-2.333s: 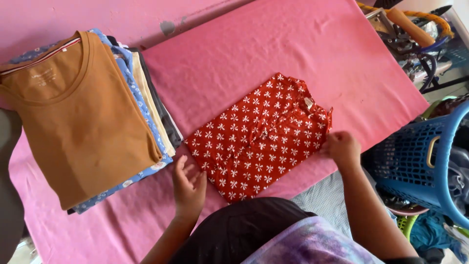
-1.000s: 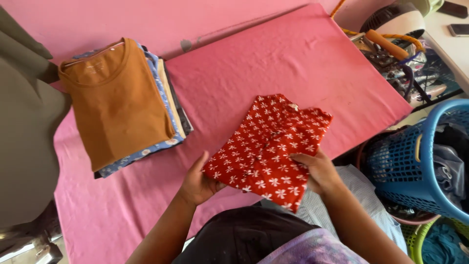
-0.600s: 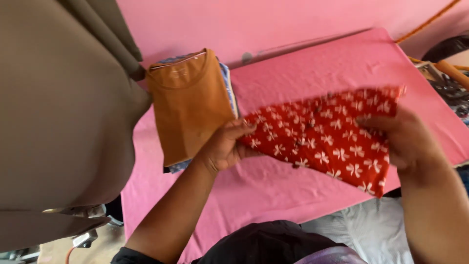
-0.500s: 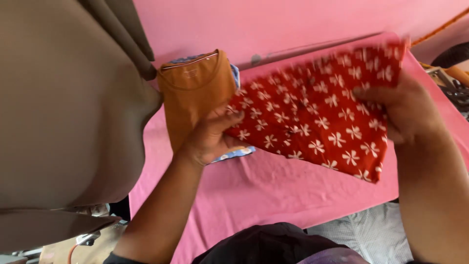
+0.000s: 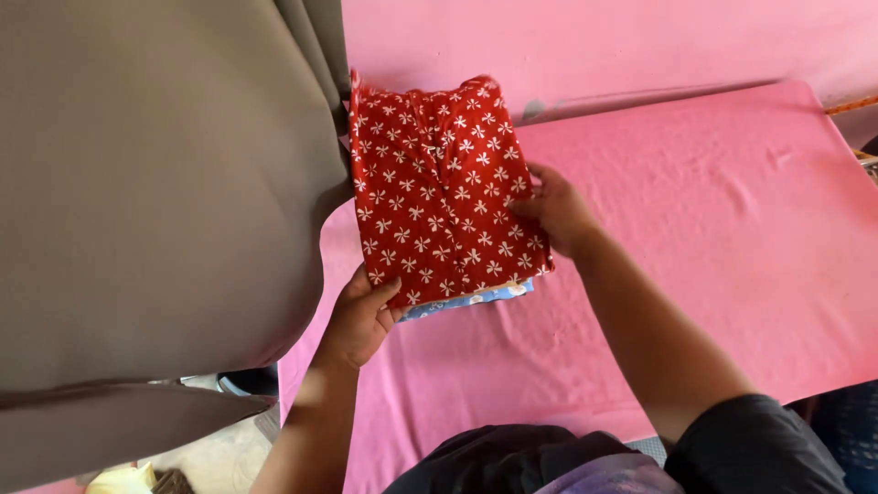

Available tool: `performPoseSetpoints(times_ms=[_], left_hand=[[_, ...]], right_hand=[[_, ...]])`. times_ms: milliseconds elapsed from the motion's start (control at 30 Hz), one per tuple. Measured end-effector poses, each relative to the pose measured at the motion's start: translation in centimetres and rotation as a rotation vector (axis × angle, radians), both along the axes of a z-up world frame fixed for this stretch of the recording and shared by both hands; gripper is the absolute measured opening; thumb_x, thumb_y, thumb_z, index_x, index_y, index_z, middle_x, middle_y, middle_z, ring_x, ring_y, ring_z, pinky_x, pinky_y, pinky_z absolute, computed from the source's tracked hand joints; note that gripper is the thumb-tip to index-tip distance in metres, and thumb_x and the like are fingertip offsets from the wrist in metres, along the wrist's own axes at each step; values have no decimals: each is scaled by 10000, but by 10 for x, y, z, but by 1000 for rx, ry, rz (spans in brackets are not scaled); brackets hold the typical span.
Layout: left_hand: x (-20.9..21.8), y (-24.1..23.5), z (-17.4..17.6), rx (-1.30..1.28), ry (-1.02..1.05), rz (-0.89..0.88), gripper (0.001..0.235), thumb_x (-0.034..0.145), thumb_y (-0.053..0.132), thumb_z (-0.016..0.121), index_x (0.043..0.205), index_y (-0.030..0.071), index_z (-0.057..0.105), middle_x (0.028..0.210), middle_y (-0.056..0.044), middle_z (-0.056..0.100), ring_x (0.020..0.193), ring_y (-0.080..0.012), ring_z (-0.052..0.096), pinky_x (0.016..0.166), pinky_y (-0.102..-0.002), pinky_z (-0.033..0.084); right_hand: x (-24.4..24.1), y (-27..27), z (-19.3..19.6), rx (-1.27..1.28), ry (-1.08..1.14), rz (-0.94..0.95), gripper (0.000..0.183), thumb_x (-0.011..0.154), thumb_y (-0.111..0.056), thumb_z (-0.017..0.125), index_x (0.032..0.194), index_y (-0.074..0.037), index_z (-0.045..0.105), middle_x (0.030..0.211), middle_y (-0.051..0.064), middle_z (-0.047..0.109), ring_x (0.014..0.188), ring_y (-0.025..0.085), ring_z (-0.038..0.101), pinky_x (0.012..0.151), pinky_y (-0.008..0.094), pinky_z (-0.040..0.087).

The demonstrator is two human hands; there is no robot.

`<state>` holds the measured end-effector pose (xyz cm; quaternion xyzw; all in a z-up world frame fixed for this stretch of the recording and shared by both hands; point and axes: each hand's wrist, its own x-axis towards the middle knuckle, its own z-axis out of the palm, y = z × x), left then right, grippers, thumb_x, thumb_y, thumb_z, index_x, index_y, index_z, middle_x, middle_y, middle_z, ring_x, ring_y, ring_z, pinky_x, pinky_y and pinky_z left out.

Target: Folding various pieces of clothing including a t-shirt, a patterned top, and a checkered dress on a pink surface.

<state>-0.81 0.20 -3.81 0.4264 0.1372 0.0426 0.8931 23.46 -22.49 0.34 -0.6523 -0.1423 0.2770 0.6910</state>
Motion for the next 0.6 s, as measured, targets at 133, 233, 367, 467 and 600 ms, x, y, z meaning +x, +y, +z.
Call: performPoseSetpoints(times_ms=[133,233,367,467,600], left_hand=[[-3,3,9,-30,-33,-5,593,948,6,568,1509,127,422,1431,-87,591,1283,-253,603,1023,-447,542],[-7,1,30,34,-38,-20,593,956,18,569,1521,117,416,1433,-91,599,1284,-250,609,1013,-433,532],[-16,0,12,26,30,-1,553,938,26,571,1468,138,457,1373,-88,630,1232,-251,633,986,-458,547],[-23,-3,-13,-32,28,89,409,990,29,572,1397,47,529,1333,-141,656,1214,-268,644,1047,-459,530],[-45,-9,-42,-168,80,154,290,1010,83,553,1298,51,556,1267,-151,680,1157,-275,677,1043,-471,555]], right_hand=[[-13,-4,0,116,138,-56,710,876,143,587,1535,-38,395,1161,157,720,994,233,742,848,381,657],[-28,-10,26,144,87,-67,717,883,127,593,1542,-43,371,1160,169,709,994,232,740,843,384,659],[-36,-22,8,44,-6,-100,738,880,98,634,1545,-55,353,1144,160,704,969,210,732,811,365,655],[-40,-42,-13,-126,-32,-154,739,888,35,682,1543,-85,361,1099,119,686,919,184,709,722,344,620],[-41,-101,-82,-164,1,-258,572,974,-98,630,1508,-85,427,1045,103,697,850,212,685,672,363,592]])
